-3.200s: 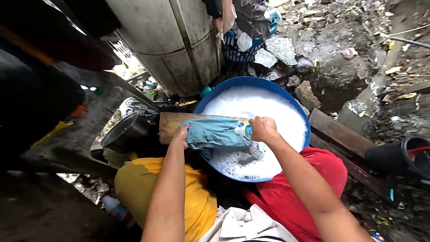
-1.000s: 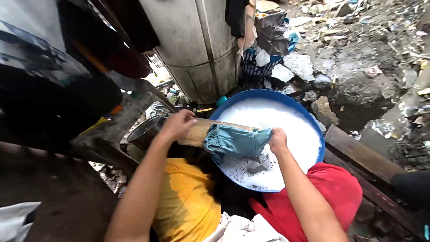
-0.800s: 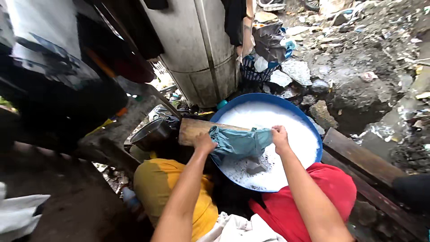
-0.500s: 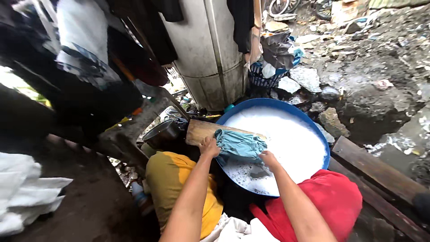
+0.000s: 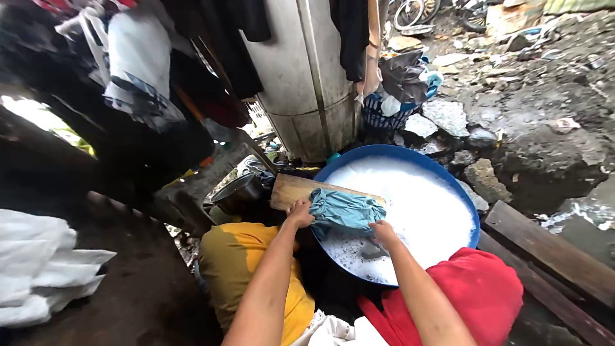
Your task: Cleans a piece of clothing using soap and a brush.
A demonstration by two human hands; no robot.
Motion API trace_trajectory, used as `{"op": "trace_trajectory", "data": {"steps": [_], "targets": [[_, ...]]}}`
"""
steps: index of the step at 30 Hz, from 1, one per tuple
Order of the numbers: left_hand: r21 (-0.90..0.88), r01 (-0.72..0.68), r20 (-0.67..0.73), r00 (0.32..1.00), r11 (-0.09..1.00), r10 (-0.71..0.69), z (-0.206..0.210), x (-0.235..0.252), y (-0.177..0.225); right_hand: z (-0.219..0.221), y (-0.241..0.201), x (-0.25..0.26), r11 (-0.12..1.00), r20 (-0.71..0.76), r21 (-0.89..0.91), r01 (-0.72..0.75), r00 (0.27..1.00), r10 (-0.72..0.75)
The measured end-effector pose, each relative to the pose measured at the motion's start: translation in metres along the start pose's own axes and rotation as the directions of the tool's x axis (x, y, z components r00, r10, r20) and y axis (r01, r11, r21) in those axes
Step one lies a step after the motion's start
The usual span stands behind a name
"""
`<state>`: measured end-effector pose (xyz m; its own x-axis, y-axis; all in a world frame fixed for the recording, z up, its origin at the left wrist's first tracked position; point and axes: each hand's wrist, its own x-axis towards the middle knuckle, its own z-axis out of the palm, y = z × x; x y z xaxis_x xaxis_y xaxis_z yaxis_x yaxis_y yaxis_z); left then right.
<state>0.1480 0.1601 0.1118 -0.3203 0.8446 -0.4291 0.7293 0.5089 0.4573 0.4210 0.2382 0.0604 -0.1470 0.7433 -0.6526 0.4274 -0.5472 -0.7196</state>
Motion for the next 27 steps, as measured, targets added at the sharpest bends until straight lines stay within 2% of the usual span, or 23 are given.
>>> {"op": "trace_trajectory", "data": {"steps": [6, 11, 13, 15, 18, 22, 23, 26, 27], "targets": [[0.012, -0.001, 0.008, 1.000, 1.000, 0.001, 0.008, 0.000, 0.013, 0.004, 0.004, 0.008, 0.999, -0.006, 0.007, -0.042, 0.999, 0.042], [-0.056, -0.003, 0.026, 1.000, 0.998, 0.004, 0.002, -0.001, 0.010, 0.003, 0.009, 0.010, 0.998, -0.015, 0.037, -0.055, 0.998, 0.055], [-0.128, 0.001, 0.044, 0.999, 0.992, 0.004, 0.000, 0.001, 0.008, 0.002, 0.011, 0.015, 0.999, -0.037, -0.014, -0.038, 0.999, 0.037], [-0.298, 0.013, 0.034, 0.999, 0.955, -0.003, -0.003, 0.001, 0.009, -0.001, 0.006, 0.016, 1.000, -0.101, -0.010, 0.012, 0.995, -0.013], [-0.636, 0.004, 0.008, 1.000, 0.771, 0.001, -0.015, -0.008, 0.013, -0.023, -0.017, 0.009, 0.971, -0.275, 0.161, 0.178, 0.953, -0.129], [-0.866, -0.010, 0.001, 1.000, 0.500, 0.021, -0.039, -0.022, 0.024, -0.059, -0.050, -0.007, 0.807, -0.445, 0.399, 0.435, 0.862, -0.244], [-0.915, -0.024, -0.013, 0.999, 0.402, 0.031, -0.046, -0.028, 0.027, -0.068, -0.060, -0.017, 0.768, -0.470, 0.415, 0.488, 0.838, -0.278], [-0.991, -0.123, -0.127, 0.987, -0.051, 0.100, -0.043, -0.033, 0.028, -0.081, -0.082, -0.039, 0.630, -0.512, 0.456, 0.629, 0.764, -0.392], [-0.991, -0.109, -0.117, 0.985, -0.071, 0.124, -0.035, -0.033, 0.030, -0.081, -0.086, -0.045, 0.589, -0.509, 0.466, 0.660, 0.745, -0.431]]}}
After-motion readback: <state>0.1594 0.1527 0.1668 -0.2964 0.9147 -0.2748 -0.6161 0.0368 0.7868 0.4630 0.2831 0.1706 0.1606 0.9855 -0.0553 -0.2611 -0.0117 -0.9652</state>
